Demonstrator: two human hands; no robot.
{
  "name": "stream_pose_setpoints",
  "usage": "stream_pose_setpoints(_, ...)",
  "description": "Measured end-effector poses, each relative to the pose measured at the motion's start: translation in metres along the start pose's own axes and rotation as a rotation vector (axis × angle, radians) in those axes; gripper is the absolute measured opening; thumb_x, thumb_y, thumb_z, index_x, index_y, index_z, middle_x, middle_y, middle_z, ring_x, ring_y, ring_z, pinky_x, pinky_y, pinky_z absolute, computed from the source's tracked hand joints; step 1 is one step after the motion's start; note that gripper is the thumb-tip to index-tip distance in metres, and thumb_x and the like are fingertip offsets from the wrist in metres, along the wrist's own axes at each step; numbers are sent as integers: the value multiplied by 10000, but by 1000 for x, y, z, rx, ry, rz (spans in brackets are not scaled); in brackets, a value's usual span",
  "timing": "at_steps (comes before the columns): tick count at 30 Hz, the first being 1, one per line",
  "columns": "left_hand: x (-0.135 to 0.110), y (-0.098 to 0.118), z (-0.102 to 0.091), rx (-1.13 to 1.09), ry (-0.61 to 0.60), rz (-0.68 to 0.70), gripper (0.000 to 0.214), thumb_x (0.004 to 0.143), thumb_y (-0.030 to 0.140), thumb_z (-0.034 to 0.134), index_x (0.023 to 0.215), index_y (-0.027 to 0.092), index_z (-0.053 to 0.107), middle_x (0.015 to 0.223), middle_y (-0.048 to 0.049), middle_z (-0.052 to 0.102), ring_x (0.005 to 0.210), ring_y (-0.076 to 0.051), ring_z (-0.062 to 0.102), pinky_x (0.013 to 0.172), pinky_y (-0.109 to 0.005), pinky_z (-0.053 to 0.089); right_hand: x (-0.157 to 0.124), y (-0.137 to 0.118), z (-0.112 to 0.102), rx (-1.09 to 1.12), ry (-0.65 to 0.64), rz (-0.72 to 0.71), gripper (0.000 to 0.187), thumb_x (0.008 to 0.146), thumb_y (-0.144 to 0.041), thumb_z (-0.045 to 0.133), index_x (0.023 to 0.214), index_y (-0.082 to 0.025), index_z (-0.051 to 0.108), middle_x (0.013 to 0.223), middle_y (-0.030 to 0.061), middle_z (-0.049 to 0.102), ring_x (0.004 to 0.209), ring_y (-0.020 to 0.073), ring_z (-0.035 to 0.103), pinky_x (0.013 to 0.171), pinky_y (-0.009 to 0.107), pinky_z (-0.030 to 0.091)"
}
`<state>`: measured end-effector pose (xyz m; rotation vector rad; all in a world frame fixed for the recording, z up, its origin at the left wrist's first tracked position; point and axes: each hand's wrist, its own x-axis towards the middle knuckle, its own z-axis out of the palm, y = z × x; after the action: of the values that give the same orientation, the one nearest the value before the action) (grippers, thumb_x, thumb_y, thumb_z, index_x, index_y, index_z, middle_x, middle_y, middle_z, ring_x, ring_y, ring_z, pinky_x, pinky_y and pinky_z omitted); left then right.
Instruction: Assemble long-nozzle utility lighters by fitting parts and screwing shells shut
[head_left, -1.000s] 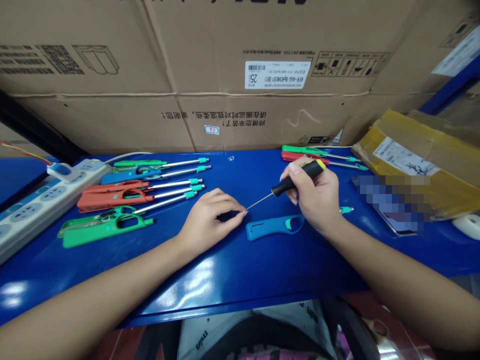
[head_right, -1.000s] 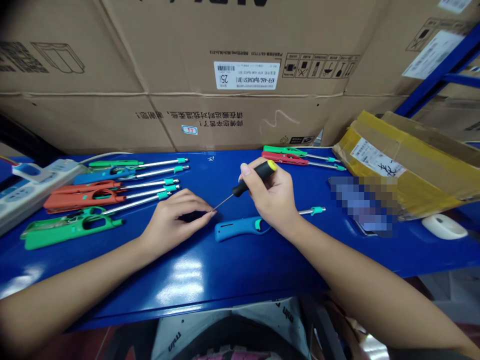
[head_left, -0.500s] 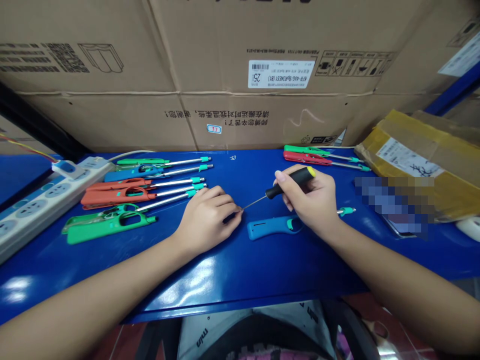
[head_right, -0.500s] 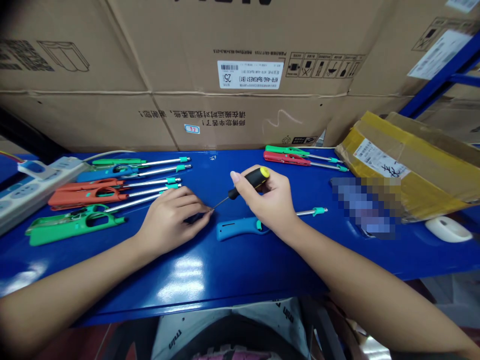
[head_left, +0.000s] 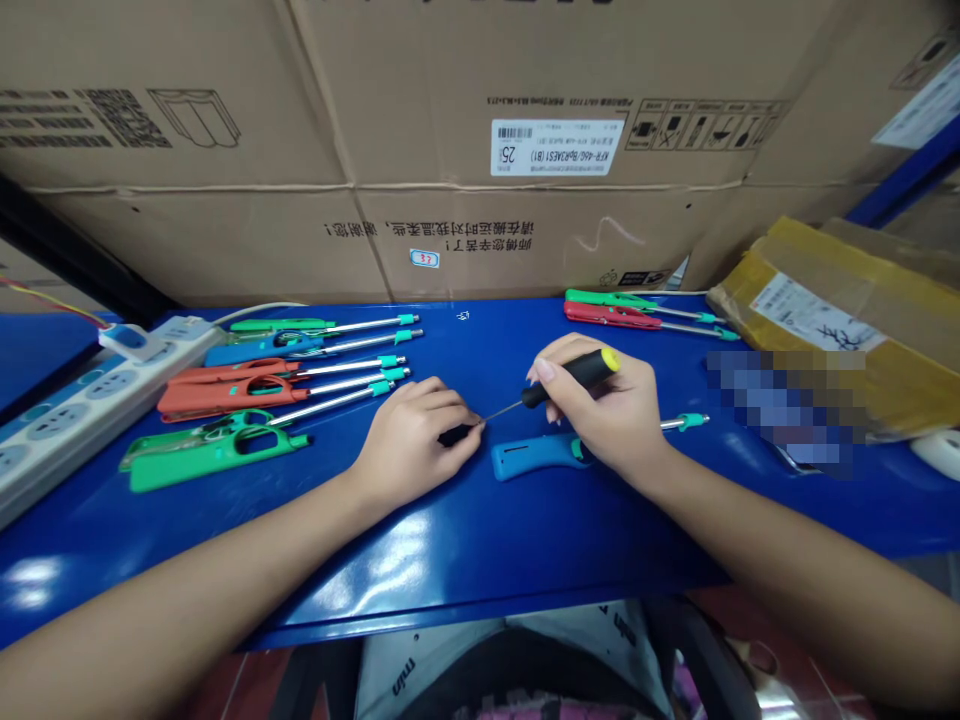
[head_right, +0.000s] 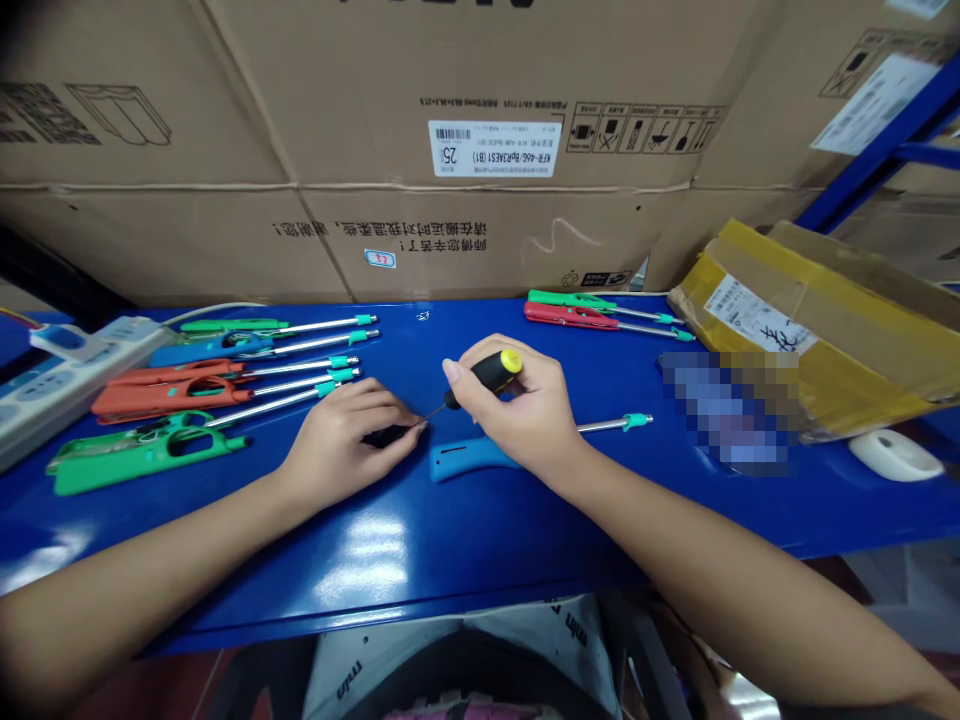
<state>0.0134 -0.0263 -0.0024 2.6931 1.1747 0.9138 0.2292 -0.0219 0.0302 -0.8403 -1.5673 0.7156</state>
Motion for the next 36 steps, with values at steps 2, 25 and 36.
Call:
stream_pose_setpoints(2, 1, -1, 0, -27, -8, 0, 140, 908, 216, 635, 837, 189, 753, 852, -21, 766, 788, -195, 622, 718, -343, 487, -1, 1, 1, 69, -39, 51, 242, 902, -365, 678, 757, -172, 670, 716, 3, 668, 450, 77, 568, 437, 226, 467)
stream_pose_setpoints(25, 0, 12, -1, -236, -229, -124, 501, 729, 514, 816, 1125, 225, 710, 1047, -45, 697, 977, -246, 602, 913, -431, 475, 15, -17, -16, 172, 1, 99, 245, 873, -400, 735, 983, -215, 618, 786, 7, 708, 367, 67, 487, 309, 239, 389)
stream_pose_setpoints(36, -2, 13, 0, -255, -252, -82, 329, 803, 447, 785, 1065, 254, 742, 1008, -33, 689, 945, -225, 593, 859, -386, 427, -4, -7, -7, 196, -103, 84, 194, 893, -329, 703, 1015, -207, 614, 792, 11, 698, 524, 90, 585, 416, 221, 453)
